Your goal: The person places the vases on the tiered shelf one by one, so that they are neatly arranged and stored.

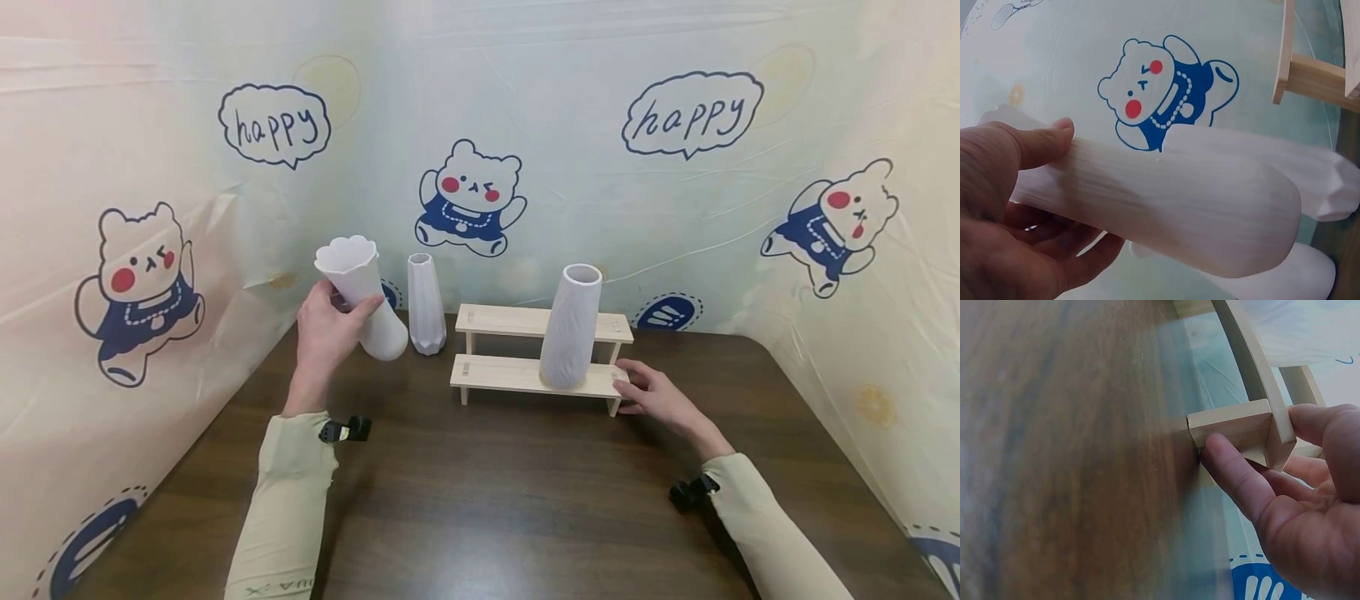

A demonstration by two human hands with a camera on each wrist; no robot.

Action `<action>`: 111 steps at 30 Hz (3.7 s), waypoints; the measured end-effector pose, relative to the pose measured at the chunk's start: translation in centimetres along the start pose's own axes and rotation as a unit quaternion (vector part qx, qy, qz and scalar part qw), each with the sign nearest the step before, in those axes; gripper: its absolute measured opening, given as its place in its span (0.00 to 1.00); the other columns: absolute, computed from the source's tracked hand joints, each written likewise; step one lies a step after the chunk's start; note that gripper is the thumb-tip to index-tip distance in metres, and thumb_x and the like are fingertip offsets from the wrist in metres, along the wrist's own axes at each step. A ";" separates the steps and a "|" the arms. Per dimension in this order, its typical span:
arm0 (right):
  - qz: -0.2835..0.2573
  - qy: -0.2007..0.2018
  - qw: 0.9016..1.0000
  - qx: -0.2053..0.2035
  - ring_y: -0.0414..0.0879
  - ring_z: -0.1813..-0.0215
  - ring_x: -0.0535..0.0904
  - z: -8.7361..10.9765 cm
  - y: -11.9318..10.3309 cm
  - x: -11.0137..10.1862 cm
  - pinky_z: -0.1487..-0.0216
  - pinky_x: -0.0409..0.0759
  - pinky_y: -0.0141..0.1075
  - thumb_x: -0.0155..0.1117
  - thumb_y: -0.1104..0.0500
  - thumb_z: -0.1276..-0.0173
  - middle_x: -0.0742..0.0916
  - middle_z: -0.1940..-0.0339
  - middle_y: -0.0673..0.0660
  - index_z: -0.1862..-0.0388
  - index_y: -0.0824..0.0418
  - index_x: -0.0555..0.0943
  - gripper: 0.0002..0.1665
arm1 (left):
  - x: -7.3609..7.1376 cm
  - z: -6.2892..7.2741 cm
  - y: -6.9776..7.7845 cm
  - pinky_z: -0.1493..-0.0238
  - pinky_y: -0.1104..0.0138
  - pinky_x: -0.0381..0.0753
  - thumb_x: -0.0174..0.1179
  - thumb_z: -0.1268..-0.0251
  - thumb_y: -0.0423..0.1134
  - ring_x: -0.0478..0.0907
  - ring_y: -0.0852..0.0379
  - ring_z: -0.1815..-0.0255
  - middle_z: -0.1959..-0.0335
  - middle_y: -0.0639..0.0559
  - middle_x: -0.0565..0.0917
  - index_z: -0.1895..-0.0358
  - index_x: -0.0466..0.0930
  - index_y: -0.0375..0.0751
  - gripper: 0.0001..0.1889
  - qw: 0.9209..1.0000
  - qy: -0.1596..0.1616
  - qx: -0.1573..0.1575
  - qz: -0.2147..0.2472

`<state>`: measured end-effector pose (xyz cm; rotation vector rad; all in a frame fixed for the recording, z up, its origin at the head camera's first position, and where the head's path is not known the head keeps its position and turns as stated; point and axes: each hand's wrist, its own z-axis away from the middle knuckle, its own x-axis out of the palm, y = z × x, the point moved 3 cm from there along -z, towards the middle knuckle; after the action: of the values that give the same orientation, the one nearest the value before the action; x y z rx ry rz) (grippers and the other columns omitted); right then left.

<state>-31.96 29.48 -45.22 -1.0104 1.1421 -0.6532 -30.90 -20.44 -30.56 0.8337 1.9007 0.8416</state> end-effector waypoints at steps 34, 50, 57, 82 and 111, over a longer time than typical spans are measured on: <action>0.004 0.000 1.000 -0.003 0.60 0.41 0.78 0.0 -0.1 0.0 0.47 0.84 0.49 0.54 0.52 0.24 0.72 0.35 0.76 0.24 0.63 0.55 0.36 | 4.1 1.1 1.2 0.41 0.43 0.78 0.71 0.44 0.50 0.79 0.39 0.39 0.36 0.39 0.76 0.34 0.69 0.41 0.36 0.997 0.006 0.027 0.075; -0.004 0.012 1.000 0.002 0.57 0.43 0.80 -0.2 -0.1 0.3 0.48 0.85 0.49 0.55 0.52 0.24 0.75 0.37 0.76 0.25 0.64 0.57 0.35 | 7.2 1.9 2.3 0.41 0.44 0.78 0.71 0.44 0.50 0.78 0.40 0.39 0.37 0.41 0.77 0.35 0.68 0.41 0.35 0.995 -0.048 0.030 0.087; -0.006 0.014 1.000 0.005 0.58 0.43 0.80 -0.1 -0.2 0.1 0.48 0.85 0.49 0.56 0.52 0.25 0.75 0.38 0.75 0.25 0.63 0.57 0.36 | 8.5 2.3 3.3 0.43 0.46 0.80 0.71 0.44 0.48 0.78 0.40 0.38 0.36 0.41 0.76 0.34 0.67 0.42 0.36 0.992 -0.067 0.042 0.100; -0.015 0.018 1.000 0.000 0.57 0.44 0.80 -0.2 -0.1 0.1 0.49 0.85 0.47 0.54 0.53 0.24 0.76 0.41 0.74 0.25 0.64 0.58 0.34 | 12.7 2.8 7.3 0.44 0.49 0.82 0.72 0.45 0.46 0.80 0.44 0.42 0.42 0.42 0.80 0.38 0.71 0.40 0.32 0.985 -0.096 0.052 0.131; -0.024 0.017 1.000 -0.007 0.52 0.47 0.81 0.0 -0.1 0.0 0.47 0.85 0.47 0.55 0.53 0.24 0.77 0.43 0.75 0.25 0.65 0.57 0.36 | 16.4 3.3 8.8 0.47 0.53 0.84 0.73 0.46 0.46 0.81 0.45 0.43 0.43 0.43 0.80 0.40 0.73 0.38 0.31 0.987 -0.118 0.059 0.088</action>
<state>-31.99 29.45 -45.13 -1.0447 1.1560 -0.7047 -32.51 -1.68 -31.90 1.1365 1.6972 0.7049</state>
